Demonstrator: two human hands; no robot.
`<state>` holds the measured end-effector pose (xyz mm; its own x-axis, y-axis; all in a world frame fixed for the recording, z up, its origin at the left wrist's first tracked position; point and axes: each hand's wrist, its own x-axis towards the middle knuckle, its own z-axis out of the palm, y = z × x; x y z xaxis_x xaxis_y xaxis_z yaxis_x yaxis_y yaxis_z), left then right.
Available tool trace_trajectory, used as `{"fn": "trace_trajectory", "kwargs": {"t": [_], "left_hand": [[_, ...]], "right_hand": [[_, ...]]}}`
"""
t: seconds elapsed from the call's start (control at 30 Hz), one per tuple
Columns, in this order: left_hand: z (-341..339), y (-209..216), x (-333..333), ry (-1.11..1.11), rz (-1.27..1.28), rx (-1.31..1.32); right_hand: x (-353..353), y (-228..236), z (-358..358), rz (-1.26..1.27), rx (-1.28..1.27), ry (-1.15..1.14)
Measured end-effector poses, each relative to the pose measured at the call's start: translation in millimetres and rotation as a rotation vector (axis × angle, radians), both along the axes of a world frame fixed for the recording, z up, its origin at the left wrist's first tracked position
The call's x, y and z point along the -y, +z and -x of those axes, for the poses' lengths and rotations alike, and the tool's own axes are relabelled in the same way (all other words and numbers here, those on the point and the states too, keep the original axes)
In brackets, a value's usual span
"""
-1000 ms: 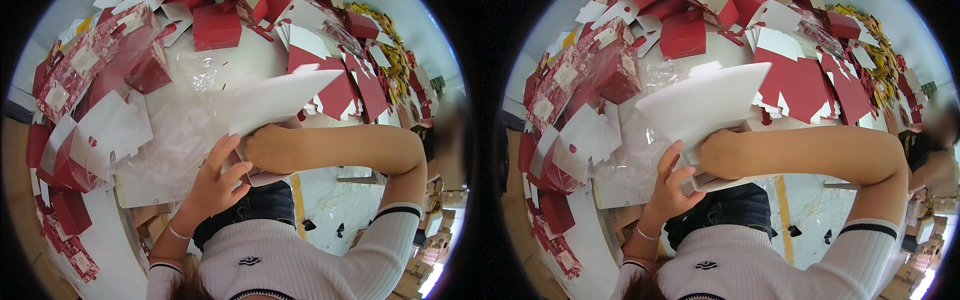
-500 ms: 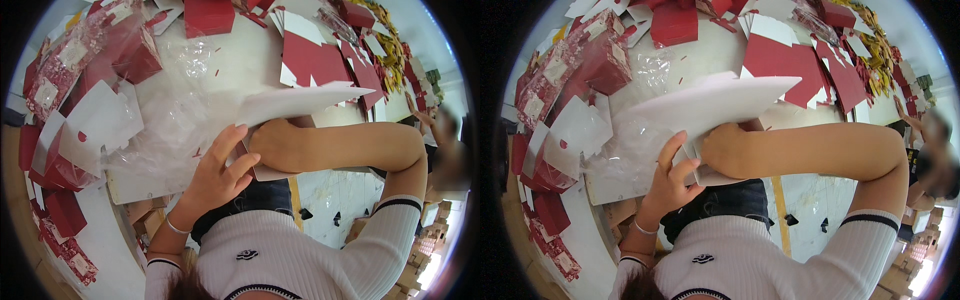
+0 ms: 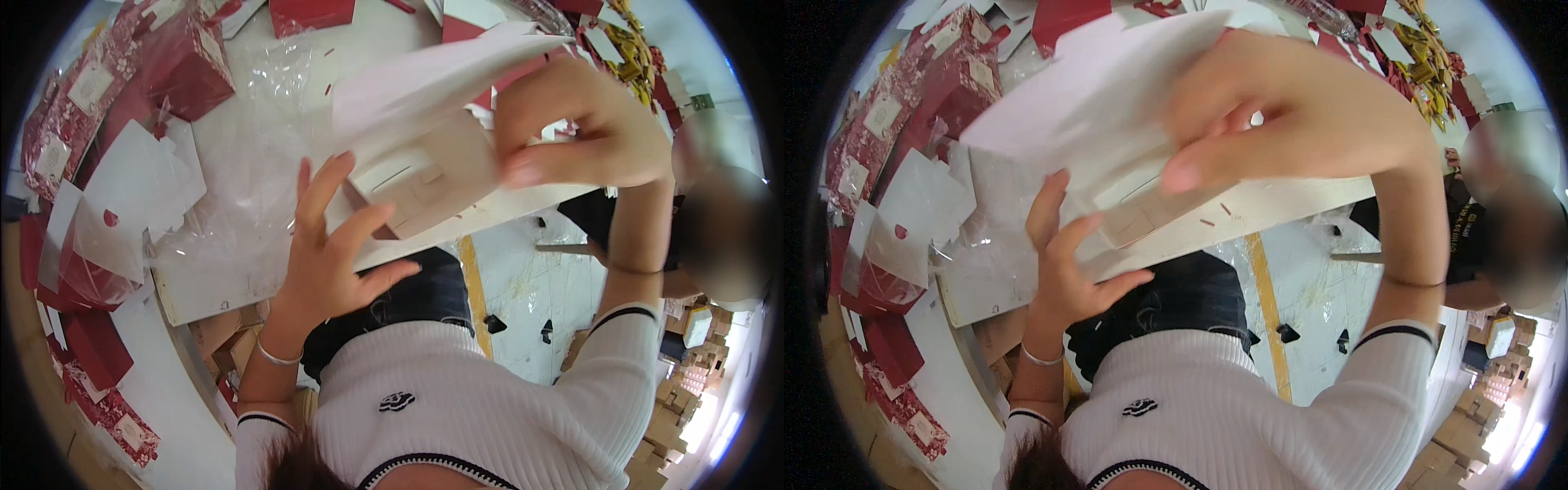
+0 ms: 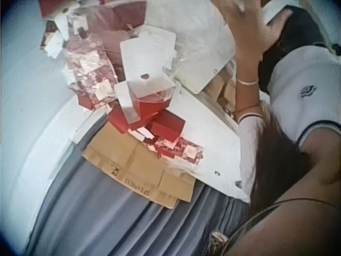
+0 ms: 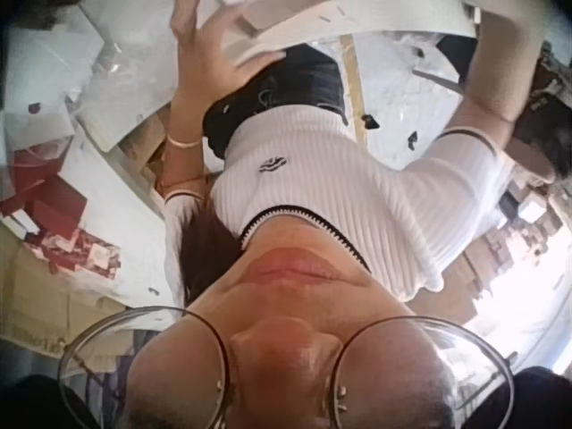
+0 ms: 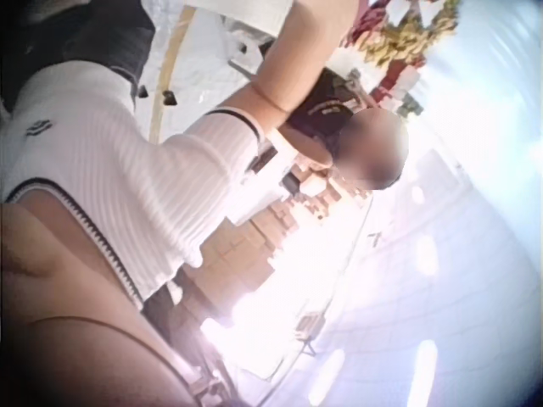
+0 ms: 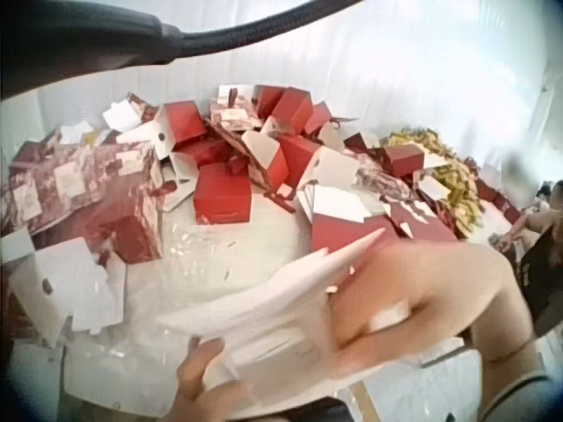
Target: The person folds red paper pieces into small rectangular boxes and inserts them into patterned outer sleeves. The person repeatedly picks up flat red paper, folds it into a box shape, and places it into a decorative sleeve, then sets the completed unit aside.
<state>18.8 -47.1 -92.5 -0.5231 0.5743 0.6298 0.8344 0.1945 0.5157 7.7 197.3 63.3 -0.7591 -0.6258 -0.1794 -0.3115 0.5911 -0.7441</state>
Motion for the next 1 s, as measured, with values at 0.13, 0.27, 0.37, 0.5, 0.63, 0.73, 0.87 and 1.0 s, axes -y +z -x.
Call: {"fn": "trace_trajectory", "kwargs": {"t": [0.13,0.27,0.37,0.5,0.63,0.73,0.87,1.0], "left_hand": [[1.2,0.7,1.3,0.162,-0.345,-0.174],[-4.0,20.9,25.6,-0.505,-0.36,0.689],[-17.8,44.3,10.9,-0.476,-0.82,1.643],[17.2,49.0,8.7,-0.763,-0.987,1.645],[15.0,38.6,-8.7,-0.263,-0.836,1.424],[3.8,31.0,-20.6,-0.104,-0.82,1.325],[-8.2,11.5,-25.2,-0.068,-0.757,1.237],[-18.1,3.7,-28.5,-0.045,-0.75,1.237]], "right_hand": [[-31.9,-40.2,-11.3,0.324,-0.484,-0.501],[16.3,-89.8,5.6,0.754,-0.47,-0.529],[24.4,-84.0,4.5,0.608,-0.712,-0.309],[39.9,-74.5,-18.1,0.337,-1.288,0.092],[35.6,-108.3,-25.8,0.141,-1.188,-0.157],[37.9,-123.6,-31.0,0.046,-1.059,-0.306],[44.6,-129.2,-38.0,0.006,-0.856,-0.343],[56.2,-137.5,-41.0,0.081,-0.787,-0.399]]}}
